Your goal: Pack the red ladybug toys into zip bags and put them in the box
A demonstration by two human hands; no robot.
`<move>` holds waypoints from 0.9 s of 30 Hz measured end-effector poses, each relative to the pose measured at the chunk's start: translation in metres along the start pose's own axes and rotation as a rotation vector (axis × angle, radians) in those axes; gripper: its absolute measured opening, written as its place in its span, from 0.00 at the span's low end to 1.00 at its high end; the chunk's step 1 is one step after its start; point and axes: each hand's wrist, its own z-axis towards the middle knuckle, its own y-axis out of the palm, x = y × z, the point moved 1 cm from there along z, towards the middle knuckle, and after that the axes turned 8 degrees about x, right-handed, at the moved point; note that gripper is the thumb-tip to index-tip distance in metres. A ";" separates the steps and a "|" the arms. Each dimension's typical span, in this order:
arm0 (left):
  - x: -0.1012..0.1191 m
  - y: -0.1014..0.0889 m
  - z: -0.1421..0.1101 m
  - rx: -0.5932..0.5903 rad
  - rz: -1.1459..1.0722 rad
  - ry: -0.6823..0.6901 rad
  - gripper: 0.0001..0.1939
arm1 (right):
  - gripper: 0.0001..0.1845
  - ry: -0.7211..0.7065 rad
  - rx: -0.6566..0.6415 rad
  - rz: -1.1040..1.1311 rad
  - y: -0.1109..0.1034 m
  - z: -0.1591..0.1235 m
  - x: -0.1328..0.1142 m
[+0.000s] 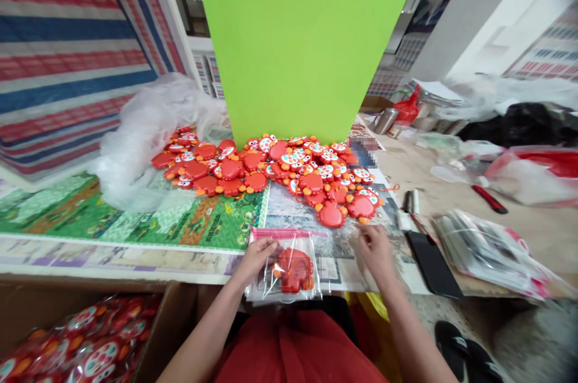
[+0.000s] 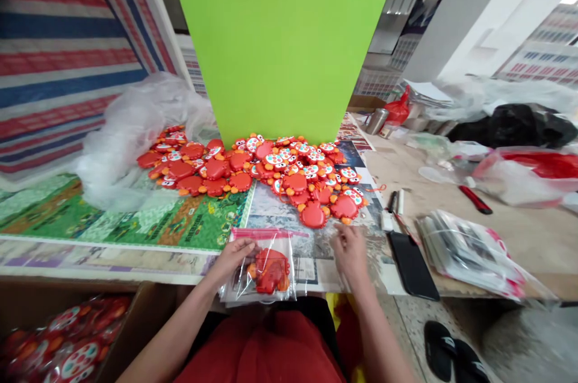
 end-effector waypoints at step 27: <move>-0.002 0.006 -0.006 0.085 -0.074 0.123 0.25 | 0.14 0.327 -0.421 0.750 0.073 -0.034 -0.061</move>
